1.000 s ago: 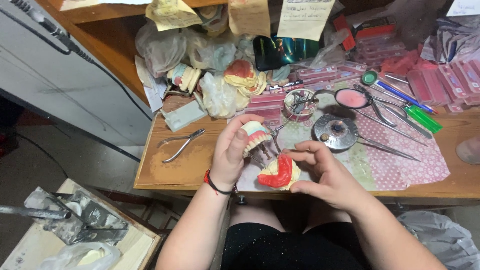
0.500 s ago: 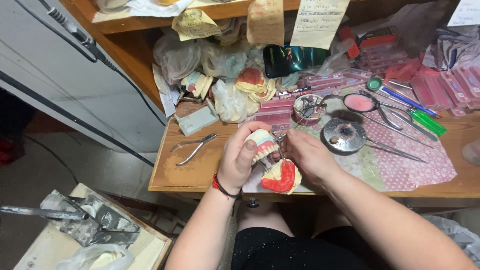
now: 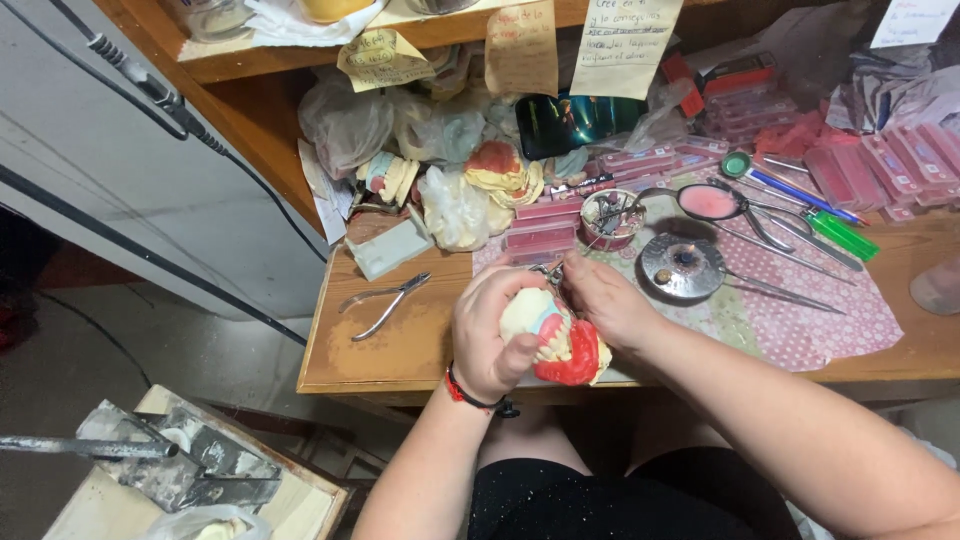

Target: The person is working on dental prosthetics, specifically applying material to dental molds and then using a hammer to separate the model from the mold.

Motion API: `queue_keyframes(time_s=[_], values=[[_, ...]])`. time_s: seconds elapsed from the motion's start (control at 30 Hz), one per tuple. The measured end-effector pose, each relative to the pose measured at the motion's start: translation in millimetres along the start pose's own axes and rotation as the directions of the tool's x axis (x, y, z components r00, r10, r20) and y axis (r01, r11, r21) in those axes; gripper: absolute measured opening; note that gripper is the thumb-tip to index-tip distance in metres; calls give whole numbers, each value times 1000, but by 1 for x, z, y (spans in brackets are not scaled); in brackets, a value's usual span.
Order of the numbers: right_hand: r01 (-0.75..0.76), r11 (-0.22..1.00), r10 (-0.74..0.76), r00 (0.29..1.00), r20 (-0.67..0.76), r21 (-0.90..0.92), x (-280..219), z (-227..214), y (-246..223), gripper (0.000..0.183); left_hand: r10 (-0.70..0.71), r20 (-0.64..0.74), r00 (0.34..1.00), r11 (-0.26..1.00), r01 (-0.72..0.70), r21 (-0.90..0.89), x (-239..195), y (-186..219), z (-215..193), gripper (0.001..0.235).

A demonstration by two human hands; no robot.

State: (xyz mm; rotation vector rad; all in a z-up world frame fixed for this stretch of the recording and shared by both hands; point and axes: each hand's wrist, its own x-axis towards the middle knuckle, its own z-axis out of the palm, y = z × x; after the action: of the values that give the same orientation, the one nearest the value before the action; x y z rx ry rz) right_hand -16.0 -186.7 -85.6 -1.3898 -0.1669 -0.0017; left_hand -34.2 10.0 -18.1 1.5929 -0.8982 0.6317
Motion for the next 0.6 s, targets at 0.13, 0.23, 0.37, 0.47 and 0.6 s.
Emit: queue_keyframes(time_s=[0.13,0.23,0.37,0.47,0.6], values=[[-36,995,30,997,72,90,1,20,-27,57,-278,-81,957,874,216,-435,-11,-6,16,75],[-23,994,8,990,137,108,7,25,-37,62,-338,-134,932,867,252,-430,-6,-14,11,73],[-26,993,1,976,219,112,14,24,-31,65,-434,-206,877,779,251,-574,-5,-14,12,76],[-28,993,-1,966,258,111,19,21,-25,66,-446,-238,863,778,243,-579,-5,-15,12,77],[-76,987,31,954,298,140,22,20,-22,66,-476,-241,846,734,232,-638,-5,-29,10,78]])
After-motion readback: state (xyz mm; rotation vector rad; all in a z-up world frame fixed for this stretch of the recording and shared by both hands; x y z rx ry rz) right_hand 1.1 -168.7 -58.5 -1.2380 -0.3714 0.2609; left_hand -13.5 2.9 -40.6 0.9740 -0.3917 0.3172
